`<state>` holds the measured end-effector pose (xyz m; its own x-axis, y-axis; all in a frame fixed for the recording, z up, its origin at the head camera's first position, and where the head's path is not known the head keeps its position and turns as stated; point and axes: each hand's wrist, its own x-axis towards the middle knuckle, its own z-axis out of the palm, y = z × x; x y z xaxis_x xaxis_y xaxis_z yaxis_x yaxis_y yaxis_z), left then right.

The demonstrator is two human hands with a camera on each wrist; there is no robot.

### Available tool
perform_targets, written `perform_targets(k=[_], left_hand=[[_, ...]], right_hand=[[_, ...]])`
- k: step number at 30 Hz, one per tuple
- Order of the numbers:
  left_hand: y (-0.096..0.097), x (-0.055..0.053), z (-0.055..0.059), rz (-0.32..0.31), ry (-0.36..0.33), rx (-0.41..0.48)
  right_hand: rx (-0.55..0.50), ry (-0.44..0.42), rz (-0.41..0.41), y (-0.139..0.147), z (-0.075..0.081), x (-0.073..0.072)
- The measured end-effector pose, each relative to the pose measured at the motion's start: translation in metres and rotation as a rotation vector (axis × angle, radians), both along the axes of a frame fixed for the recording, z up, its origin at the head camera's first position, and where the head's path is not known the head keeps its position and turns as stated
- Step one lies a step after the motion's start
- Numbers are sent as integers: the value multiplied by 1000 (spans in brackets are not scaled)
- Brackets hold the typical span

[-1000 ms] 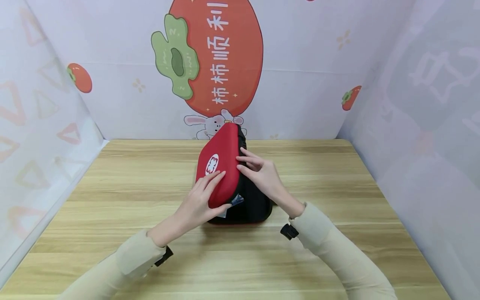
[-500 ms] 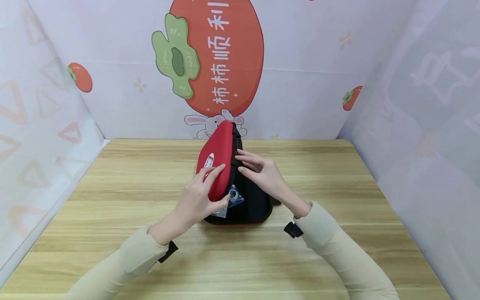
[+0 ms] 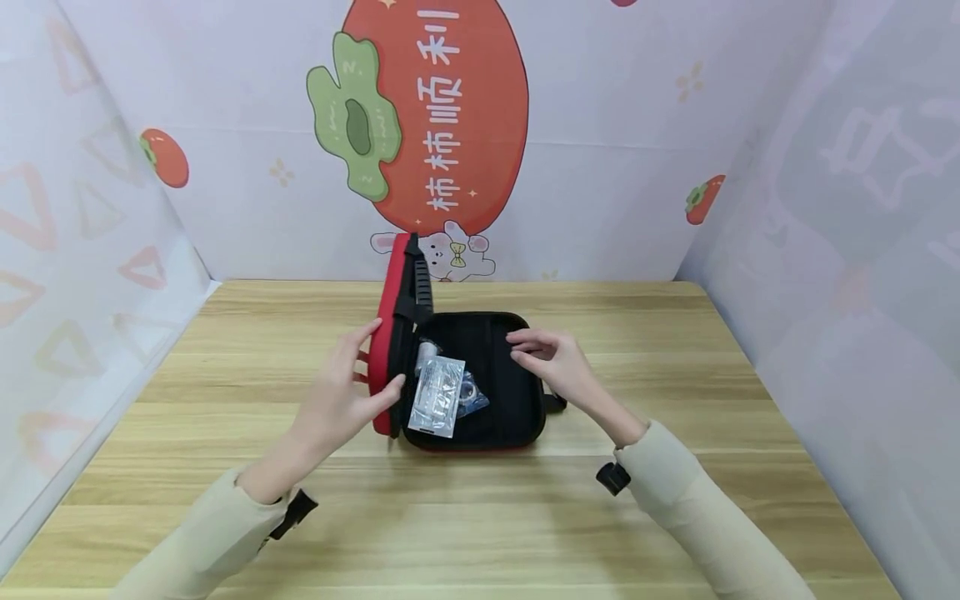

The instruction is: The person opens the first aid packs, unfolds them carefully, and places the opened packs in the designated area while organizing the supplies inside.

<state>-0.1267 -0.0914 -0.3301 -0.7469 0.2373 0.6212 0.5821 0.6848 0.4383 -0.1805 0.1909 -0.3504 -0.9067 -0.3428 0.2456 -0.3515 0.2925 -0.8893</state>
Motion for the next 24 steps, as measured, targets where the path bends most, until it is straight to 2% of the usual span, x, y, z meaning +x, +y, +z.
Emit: perform_targets(k=[8,12,17,19,24], left_hand=[[-27,-1,8,19,-18,124],[-40,-2,8,12,-55,178],[-57,-2,7,-15,-68,217],[-64,-2,6,-25,-76,233],[-80,0,1,-65,-175,305]], right_hand=[[107,-91,-19,21,-29,-3],[127,-96,-24,27,-42,-5],[144,-115,-35,31,-56,-6],[162,-94,-34,31,-62,-7],[195,-71,-35,32,-75,-9]])
